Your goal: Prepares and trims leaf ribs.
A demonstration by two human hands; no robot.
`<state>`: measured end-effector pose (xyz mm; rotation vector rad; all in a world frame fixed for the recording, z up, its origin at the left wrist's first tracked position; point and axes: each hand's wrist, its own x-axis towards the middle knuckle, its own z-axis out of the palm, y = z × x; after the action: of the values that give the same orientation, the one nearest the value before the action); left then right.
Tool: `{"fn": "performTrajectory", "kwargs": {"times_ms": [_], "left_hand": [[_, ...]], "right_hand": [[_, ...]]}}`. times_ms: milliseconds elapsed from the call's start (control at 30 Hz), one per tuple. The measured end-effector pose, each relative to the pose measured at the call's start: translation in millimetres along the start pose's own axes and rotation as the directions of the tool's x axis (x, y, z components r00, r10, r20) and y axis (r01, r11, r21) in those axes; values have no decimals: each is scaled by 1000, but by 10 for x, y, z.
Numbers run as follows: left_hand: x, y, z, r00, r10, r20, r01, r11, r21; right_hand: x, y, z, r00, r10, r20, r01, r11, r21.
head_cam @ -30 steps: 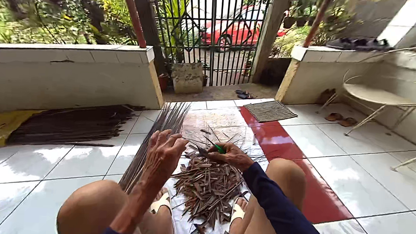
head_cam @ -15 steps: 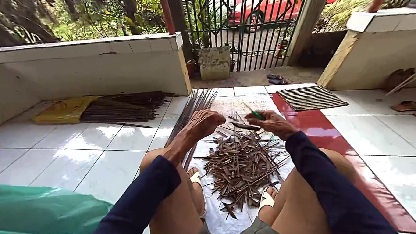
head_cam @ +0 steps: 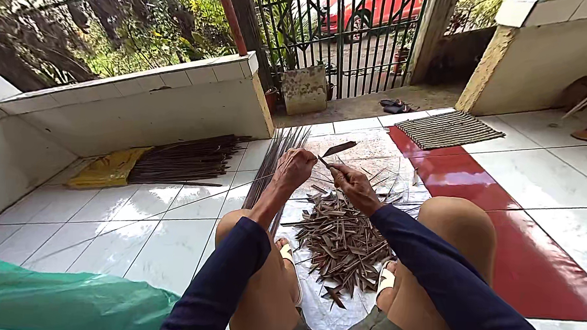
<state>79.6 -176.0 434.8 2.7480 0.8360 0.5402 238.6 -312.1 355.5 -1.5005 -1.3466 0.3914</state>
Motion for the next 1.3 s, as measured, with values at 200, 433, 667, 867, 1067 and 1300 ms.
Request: {"fn": "performTrajectory", "kwargs": {"times_ms": [200, 433, 667, 867, 1067, 1300], "left_hand": [[-80, 92, 35, 1000, -13, -21, 13, 1000, 12], [-130, 146, 69, 998, -59, -18, 60, 997, 39], [-185, 193, 125, 993, -93, -69, 97, 993, 60], [-191, 214, 119, 992, -92, -82, 95, 994, 43], [-199, 190, 108, 991, -88, -98, 86, 996, -26], [-217, 210, 98, 993, -79, -87, 77, 997, -21]], "right_hand": [[10, -40, -27, 999, 27, 19, -25, 997, -70], [-27, -98, -42, 998, 67, -22, -70, 983, -172], [-59, -161, -26, 994, 99, -41, -105, 972, -210], [-54, -154, -31, 995, 92, -48, -99, 974, -203], [-62, -135, -9, 998, 40, -51, -49, 982, -180], [-36, -108, 20, 993, 66, -100, -87, 969, -230]]}}
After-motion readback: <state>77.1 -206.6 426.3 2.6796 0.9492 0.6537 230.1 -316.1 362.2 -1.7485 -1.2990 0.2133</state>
